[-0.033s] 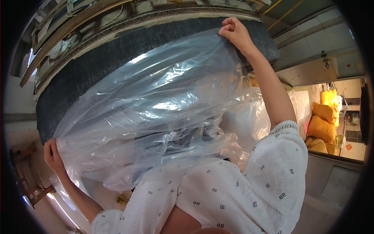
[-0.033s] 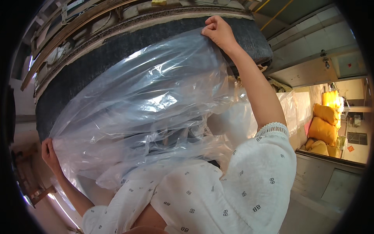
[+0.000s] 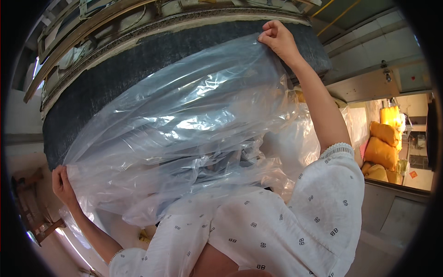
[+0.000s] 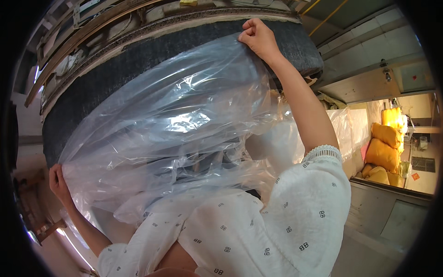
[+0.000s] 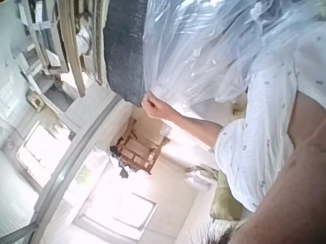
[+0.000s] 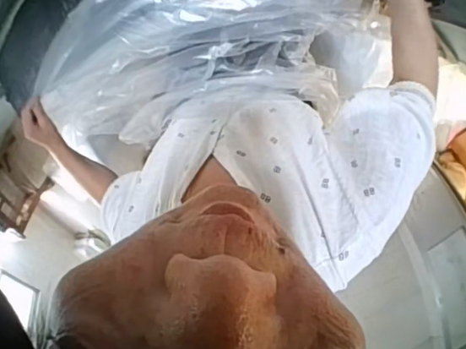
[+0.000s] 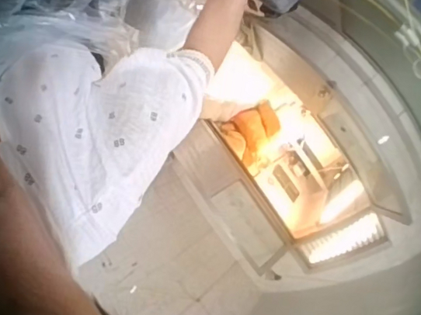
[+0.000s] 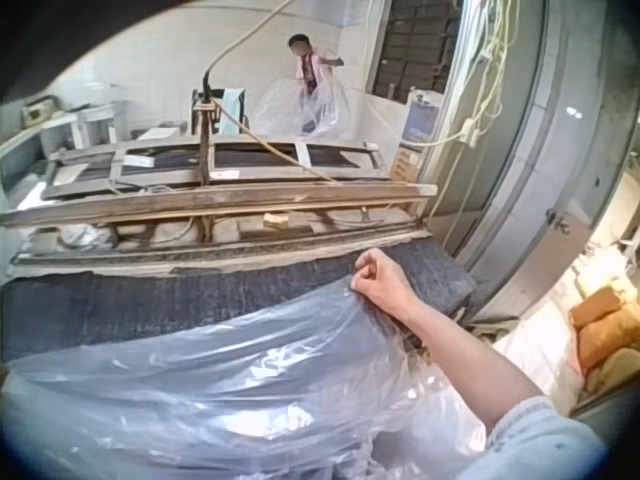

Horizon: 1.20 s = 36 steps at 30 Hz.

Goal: Wrapping a large rectangular object with transparent plastic film.

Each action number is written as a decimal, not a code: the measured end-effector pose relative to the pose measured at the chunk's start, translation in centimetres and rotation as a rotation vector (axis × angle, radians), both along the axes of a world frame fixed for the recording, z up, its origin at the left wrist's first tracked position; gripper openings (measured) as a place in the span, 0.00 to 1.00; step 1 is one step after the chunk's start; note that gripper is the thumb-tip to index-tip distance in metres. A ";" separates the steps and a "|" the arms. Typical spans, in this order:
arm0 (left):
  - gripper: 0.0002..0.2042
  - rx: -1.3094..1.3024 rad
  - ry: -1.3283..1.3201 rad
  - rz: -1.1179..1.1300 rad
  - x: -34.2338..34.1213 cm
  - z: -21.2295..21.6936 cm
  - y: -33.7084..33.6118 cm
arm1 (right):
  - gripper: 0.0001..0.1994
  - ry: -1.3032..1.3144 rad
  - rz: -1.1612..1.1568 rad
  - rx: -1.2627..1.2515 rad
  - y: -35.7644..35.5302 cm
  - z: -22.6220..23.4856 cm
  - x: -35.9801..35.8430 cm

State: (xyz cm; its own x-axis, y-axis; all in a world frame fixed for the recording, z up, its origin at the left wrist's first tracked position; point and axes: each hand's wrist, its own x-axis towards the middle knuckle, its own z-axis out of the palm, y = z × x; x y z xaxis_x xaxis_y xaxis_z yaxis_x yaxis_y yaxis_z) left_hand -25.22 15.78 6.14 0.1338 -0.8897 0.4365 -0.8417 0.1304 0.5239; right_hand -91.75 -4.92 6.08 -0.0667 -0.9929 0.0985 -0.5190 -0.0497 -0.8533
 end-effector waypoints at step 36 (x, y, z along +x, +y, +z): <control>0.14 -0.238 0.522 0.199 -2.3 -3.9 -24.1 | 0.08 0.129 -0.451 -0.464 -10.0 -5.0 -4.3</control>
